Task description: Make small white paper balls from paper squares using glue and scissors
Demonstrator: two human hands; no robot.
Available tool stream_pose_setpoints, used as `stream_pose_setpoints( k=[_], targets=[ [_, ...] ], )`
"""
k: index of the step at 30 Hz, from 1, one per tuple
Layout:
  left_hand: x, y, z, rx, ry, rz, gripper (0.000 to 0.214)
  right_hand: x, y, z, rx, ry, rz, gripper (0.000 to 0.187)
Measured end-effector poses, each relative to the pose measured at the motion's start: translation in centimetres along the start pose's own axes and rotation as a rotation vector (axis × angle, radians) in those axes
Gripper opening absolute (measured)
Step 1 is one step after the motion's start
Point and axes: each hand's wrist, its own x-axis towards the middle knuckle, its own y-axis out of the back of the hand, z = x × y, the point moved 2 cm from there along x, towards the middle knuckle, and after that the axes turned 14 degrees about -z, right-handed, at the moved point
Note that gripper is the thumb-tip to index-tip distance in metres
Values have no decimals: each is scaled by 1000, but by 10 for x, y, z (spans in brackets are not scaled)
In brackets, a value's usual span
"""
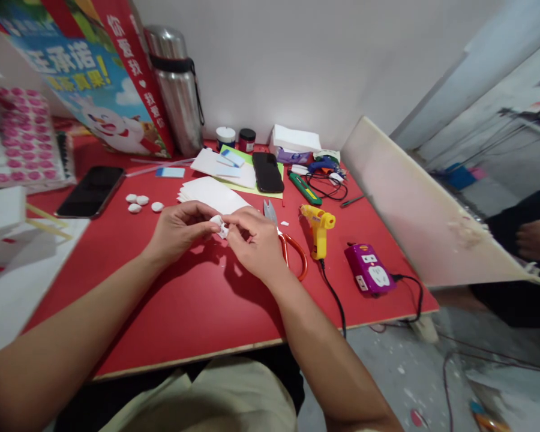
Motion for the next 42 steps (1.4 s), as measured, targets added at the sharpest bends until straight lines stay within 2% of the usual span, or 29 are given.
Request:
stream_pose_setpoints(
  k=[5, 11, 21, 33, 35, 38, 42],
  targets=[
    [0, 0, 0, 11, -6, 1, 32, -1, -2, 0, -30, 24, -3, 27],
    [-1, 2, -4, 19, -34, 16, 25, -1, -6, 2, -187, 96, -8, 30],
    [-1, 4, -4, 90, -5, 36, 26, -3, -8, 1, -414, 218, 10, 32],
    [0, 7, -4, 131, 36, -51, 28, -6, -8, -1, -660, 240, -45, 29],
    [0, 7, -4, 87, 57, -43, 28, -6, -6, -2, -595, 238, 19, 29],
    [2, 8, -5, -46, 61, -35, 26, -5, -1, -2, -383, 211, 143, 30],
    [3, 6, -6, -239, 40, -59, 25, -3, 0, 0, -174, 150, 106, 33]
  ],
)
